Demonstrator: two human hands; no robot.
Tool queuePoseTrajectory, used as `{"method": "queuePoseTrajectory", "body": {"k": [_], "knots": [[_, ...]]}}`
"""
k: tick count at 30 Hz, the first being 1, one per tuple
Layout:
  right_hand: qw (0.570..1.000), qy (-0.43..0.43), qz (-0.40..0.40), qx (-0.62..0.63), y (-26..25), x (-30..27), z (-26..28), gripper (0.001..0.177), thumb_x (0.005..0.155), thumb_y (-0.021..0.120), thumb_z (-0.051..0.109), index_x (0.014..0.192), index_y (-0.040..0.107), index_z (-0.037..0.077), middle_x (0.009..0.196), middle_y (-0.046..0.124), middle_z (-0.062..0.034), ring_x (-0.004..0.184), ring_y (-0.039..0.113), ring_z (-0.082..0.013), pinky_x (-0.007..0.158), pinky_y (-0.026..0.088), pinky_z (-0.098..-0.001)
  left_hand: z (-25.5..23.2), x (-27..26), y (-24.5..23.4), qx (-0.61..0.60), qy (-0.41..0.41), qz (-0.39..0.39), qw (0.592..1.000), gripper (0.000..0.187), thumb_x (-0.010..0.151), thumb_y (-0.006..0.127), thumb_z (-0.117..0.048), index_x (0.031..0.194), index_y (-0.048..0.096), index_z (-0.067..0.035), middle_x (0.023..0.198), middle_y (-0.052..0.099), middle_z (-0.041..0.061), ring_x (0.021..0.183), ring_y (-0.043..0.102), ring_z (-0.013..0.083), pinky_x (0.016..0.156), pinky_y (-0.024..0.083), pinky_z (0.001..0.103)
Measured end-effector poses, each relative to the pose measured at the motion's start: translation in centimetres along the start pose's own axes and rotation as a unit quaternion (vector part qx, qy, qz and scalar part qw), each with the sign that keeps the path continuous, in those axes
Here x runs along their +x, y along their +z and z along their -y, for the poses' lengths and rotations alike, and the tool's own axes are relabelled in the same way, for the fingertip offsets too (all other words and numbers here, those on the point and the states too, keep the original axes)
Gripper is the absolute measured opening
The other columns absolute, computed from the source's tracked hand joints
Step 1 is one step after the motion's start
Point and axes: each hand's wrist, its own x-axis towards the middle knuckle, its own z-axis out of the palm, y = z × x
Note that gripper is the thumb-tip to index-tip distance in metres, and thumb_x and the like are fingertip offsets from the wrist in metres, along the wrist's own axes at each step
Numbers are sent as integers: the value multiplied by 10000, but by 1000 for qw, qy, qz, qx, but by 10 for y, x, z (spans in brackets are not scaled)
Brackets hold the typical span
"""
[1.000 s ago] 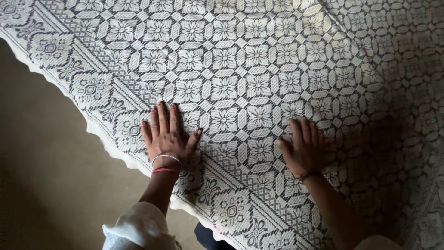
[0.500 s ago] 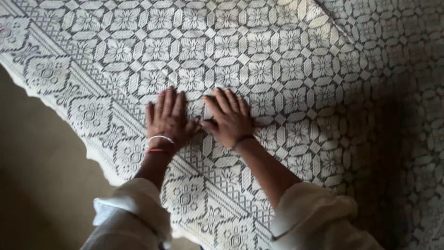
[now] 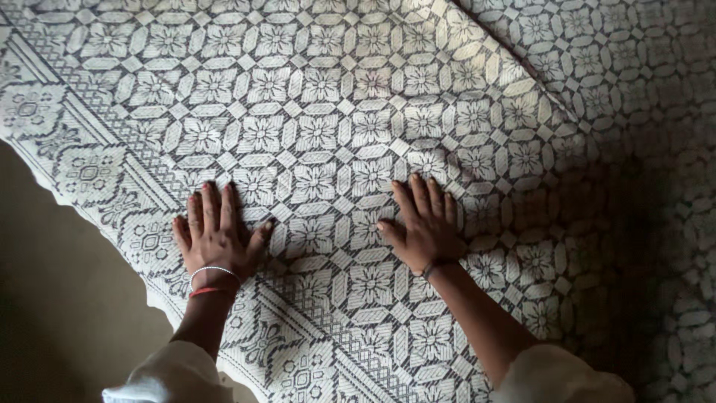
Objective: The person folds a large patterned bed sheet on a yellow woven mat. They repeatedly lift, align, and smooth the fabric, folding it into smaller sections and pressing down to flatten it.
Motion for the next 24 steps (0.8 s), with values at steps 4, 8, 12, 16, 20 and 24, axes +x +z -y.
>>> {"method": "queuePoseTrajectory", "body": {"k": [4, 8, 12, 16, 20, 24], "knots": [[998, 45, 43, 6, 8, 8, 6, 826, 869, 378, 758, 1561, 299, 313, 1712, 169, -112, 1511, 112, -365, 1155, 70, -619, -1, 0, 1, 7, -6, 5, 1000, 986, 866, 394, -768, 1633, 158, -195, 1697, 117, 113, 1551, 86, 332, 1203, 50, 582], [997, -10, -66, 33, 26, 31, 46, 759, 986, 341, 688, 1582, 322, 219, 1691, 129, -187, 1553, 115, -407, 1209, 47, -619, -13, 15, 9, 2, 48, -4, 999, 877, 972, 254, -710, 1644, 121, -163, 1702, 70, 141, 1560, 56, 328, 1223, 16, 577], [991, -117, -38, 54, 38, 76, 108, 685, 1015, 345, 571, 1632, 298, 278, 1731, 123, -147, 1565, 132, -371, 1242, 49, -606, -54, 52, 19, 46, 156, 81, 983, 833, 947, 167, -700, 1623, 28, -232, 1692, -1, 68, 1546, 0, 263, 1204, -21, 542], [993, -110, 46, -17, 21, 102, 113, 799, 952, 336, 702, 1622, 199, 289, 1701, 85, -126, 1551, 83, -345, 1221, 44, -567, -56, 72, 9, 67, 164, 123, 976, 912, 922, 229, -790, 1632, 57, -244, 1715, -8, 70, 1551, 1, 254, 1219, -4, 532], [994, -50, 96, -21, 2, 109, 80, 854, 947, 296, 771, 1652, 135, 316, 1722, 33, -120, 1558, 45, -367, 1245, 24, -557, -9, 79, -5, 22, 92, 58, 994, 962, 862, 377, -752, 1651, 166, -243, 1721, 68, 64, 1560, 64, 278, 1232, 35, 530], [998, 19, 62, 4, 6, 118, 54, 840, 930, 291, 759, 1628, 135, 318, 1717, 50, -65, 1567, 24, -325, 1221, 26, -543, 55, 91, -22, 12, 24, 24, 999, 952, 871, 432, -761, 1624, 200, -227, 1699, 107, 80, 1557, 80, 310, 1206, 35, 562]]}}
